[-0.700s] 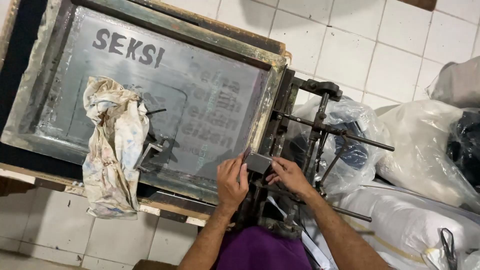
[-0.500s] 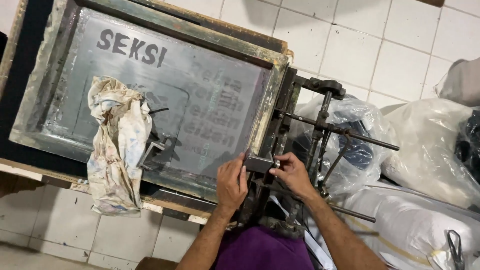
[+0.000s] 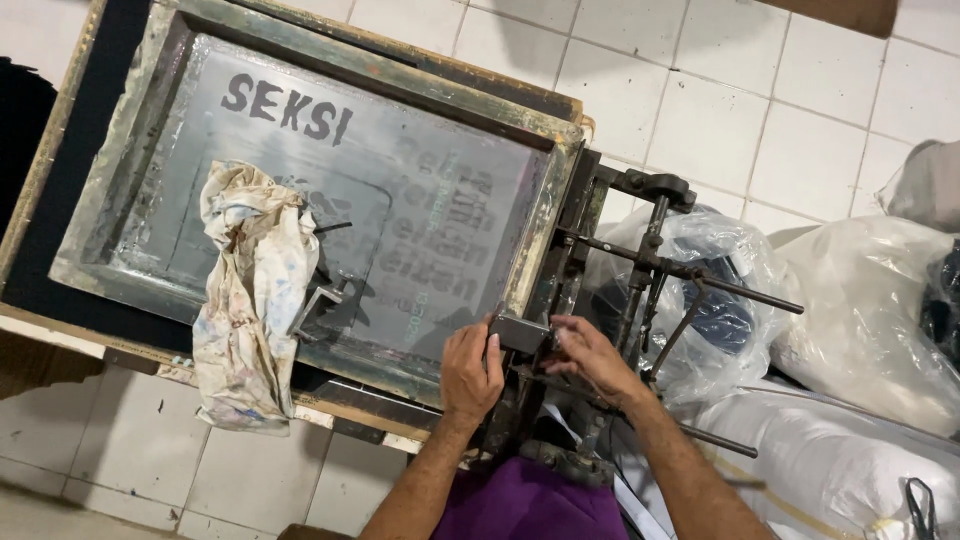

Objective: The person adjusts the metal clamps on the side of a screen printing frame using both hands. They then pick up a cloth and wipe the frame and clamps before continuing to adjust the hardware.

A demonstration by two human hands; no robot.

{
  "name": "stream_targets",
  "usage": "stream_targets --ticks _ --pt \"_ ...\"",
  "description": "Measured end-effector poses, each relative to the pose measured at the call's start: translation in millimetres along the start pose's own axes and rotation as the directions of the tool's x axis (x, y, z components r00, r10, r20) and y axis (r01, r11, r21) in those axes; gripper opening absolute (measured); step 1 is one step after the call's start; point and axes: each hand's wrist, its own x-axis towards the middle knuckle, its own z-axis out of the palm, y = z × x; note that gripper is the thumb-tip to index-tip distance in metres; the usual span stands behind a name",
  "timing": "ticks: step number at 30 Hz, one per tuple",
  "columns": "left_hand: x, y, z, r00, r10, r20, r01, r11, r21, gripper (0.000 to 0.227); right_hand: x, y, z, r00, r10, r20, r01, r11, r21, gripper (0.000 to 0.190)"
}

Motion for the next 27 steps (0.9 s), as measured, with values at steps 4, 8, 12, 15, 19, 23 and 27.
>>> stream_targets --ticks 4,8,12,15,19,23,27 --pt "2.0 2.5 -2.1 1.0 0.01 0.009 -0.009 1.0 -0.015 0.031 8.7 21.4 -13.8 0.998 -0.065 -0.026 0.065 0.998 -0.02 0.039" --pt "1.8 1.6 -0.5 0.999 0.04 -0.025 -0.04 0.999 0.0 0.03 4.3 12.3 -7.5 0.99 -0.138 -0.039 0.132 0.983 -0.124 0.054" --pt "2.6 1.5 0.2 0.997 0.052 -0.048 -0.052 0.999 -0.004 0.029 17.1 39.7 -21.8 0.998 -0.051 -0.021 0.051 0.999 0.001 0.04" --pt "3.3 2.1 0.1 0.997 0.06 -0.057 -0.06 0.998 0.007 0.029 8.8 20.5 -8.1 0.98 -0.185 -0.077 0.177 0.979 -0.099 0.055" --pt "1.4 0.1 1.8 0.997 0.064 -0.03 -0.063 0.998 0.026 0.031 9.9 20.5 -8.9 0.997 0.081 0.003 -0.081 0.995 0.049 0.066" --pt "3.6 3.9 1.4 0.998 0.039 -0.042 -0.038 0.999 0.022 0.03 7.6 16.3 -2.4 0.978 -0.168 -0.121 0.16 0.984 -0.074 0.044" --pt "-0.4 0.1 5.0 0.999 0.027 -0.047 -0.025 0.999 0.032 0.029 2.5 13.0 -3.4 0.995 0.044 -0.094 -0.042 0.999 0.022 0.056"
